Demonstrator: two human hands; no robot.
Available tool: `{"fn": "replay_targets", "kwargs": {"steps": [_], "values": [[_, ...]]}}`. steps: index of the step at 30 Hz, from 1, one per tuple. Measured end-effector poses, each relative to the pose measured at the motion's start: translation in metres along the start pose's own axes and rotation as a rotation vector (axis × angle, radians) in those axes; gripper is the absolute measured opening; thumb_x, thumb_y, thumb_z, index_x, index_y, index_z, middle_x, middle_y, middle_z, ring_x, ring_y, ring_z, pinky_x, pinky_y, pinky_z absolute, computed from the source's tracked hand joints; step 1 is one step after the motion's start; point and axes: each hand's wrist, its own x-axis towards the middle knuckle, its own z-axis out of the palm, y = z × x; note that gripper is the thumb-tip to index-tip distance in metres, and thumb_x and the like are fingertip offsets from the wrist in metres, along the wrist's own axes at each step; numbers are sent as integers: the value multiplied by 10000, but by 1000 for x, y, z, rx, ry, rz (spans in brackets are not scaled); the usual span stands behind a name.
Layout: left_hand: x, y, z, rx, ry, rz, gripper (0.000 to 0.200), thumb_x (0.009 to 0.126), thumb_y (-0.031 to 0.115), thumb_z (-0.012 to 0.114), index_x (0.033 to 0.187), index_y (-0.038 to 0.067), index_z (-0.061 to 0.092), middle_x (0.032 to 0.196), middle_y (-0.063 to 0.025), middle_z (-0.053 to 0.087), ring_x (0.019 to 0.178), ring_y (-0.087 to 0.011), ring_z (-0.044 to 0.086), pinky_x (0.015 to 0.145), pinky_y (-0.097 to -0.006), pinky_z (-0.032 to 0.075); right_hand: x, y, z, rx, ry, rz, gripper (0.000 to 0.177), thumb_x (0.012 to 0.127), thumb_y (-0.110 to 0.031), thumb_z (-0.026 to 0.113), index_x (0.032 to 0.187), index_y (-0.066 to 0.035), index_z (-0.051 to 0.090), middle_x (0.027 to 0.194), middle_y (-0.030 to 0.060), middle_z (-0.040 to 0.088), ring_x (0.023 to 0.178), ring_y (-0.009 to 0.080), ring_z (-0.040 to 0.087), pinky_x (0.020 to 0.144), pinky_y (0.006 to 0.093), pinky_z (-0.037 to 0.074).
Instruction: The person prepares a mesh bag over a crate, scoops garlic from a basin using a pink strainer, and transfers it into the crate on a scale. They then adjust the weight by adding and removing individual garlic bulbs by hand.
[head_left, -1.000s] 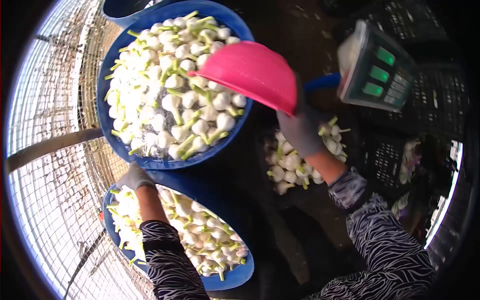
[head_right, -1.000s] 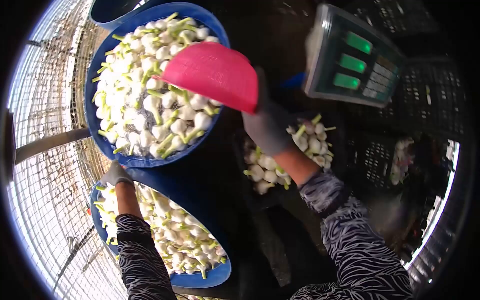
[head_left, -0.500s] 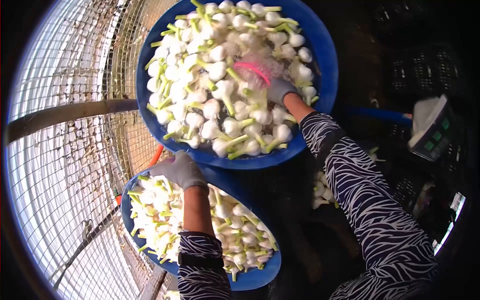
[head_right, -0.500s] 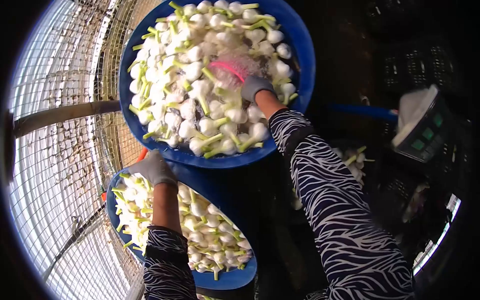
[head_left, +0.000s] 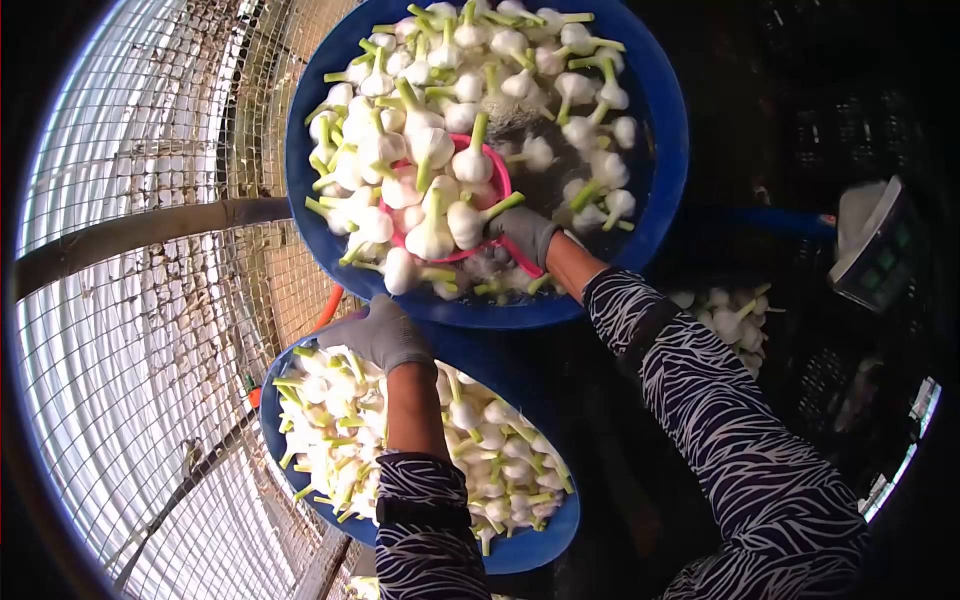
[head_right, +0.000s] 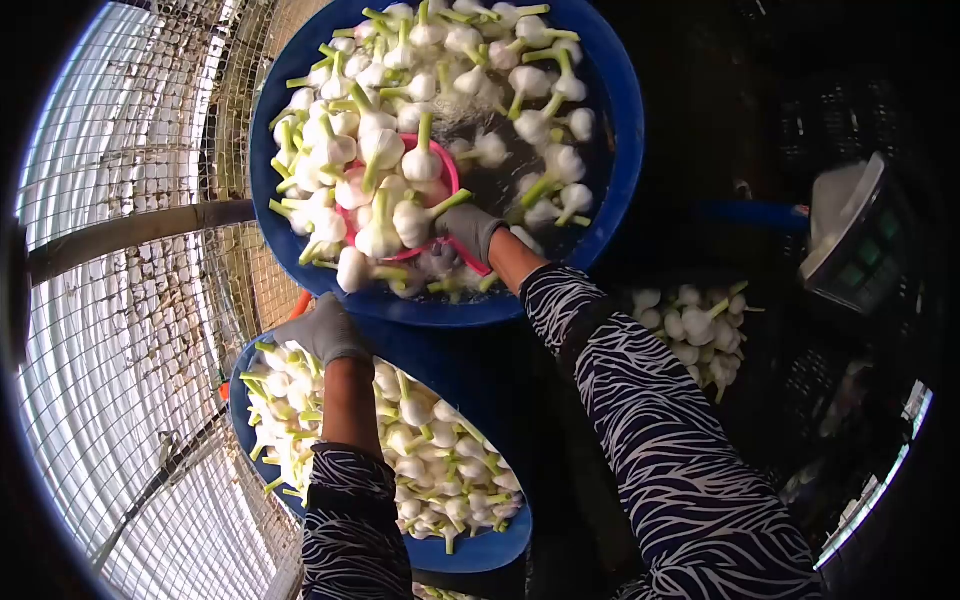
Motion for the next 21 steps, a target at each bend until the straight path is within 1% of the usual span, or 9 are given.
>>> {"fn": "replay_targets", "kwargs": {"steps": [3,7,11,12,13,15,17,18,21], "values": [[-3,3,-1,-5,-18,-4,417,738,-20,584,1043,13,301,932,-149,465,779,-220,526,755,-348,477,-19,-6,-9,-170,-4,-165,146,758,-90,637,886,-20,654,693,98,629,502,190,579,394,328,429],[3,-2,-1,26,-17,-35,457,725,17,604,1056,-2,290,892,-159,487,734,-233,538,735,-354,482,-61,-26,-10,-161,56,-102,190,734,-82,624,906,-5,645,595,100,596,406,187,537,358,330,408],[28,-24,-4,-82,-96,-61,281,737,34,600,972,-8,451,820,-97,537,667,-176,529,638,-331,487,-113,-30,-14,-223,102,-118,137,776,-131,659,896,-65,664,646,32,616,456,113,539,375,274,397],[33,-29,-3,-113,-132,-76,242,740,39,599,951,-9,491,801,-82,550,651,-162,526,614,-326,489,-129,-27,-14,-310,110,-246,132,787,-137,658,890,-55,661,635,40,615,446,122,542,372,281,402],[32,-27,-4,-132,-173,-109,205,743,43,598,930,-10,532,783,-67,562,634,-148,524,590,-320,490,-150,-27,-10,-254,102,-232,130,796,-140,658,886,-46,656,625,49,613,433,131,541,365,286,403],[21,-8,-6,-51,-246,-202,87,786,96,567,811,15,588,775,-33,558,621,-156,512,617,-309,485,-195,-30,0,14,63,-85,136,810,-143,660,878,-26,645,610,69,609,403,148,532,350,294,400],[64,-39,-5,-157,-416,-275,167,824,146,593,927,15,586,886,-55,574,725,-186,550,686,-325,495,-235,-20,4,119,100,-111,139,819,-135,662,877,-12,632,608,87,605,391,154,528,332,288,390],[50,-25,-4,-101,-390,-314,223,854,214,570,983,32,579,934,-66,588,802,-197,567,773,-343,492,-258,-16,4,157,133,-82,143,820,-129,662,886,-8,626,609,88,605,386,142,524,322,270,378],[18,8,1,48,-183,-279,257,856,198,588,1025,7,554,953,-102,588,838,-203,578,796,-371,508,-321,29,-9,248,185,-118,144,836,-183,669,856,-48,623,620,43,605,417,107,532,344,238,378]]}}
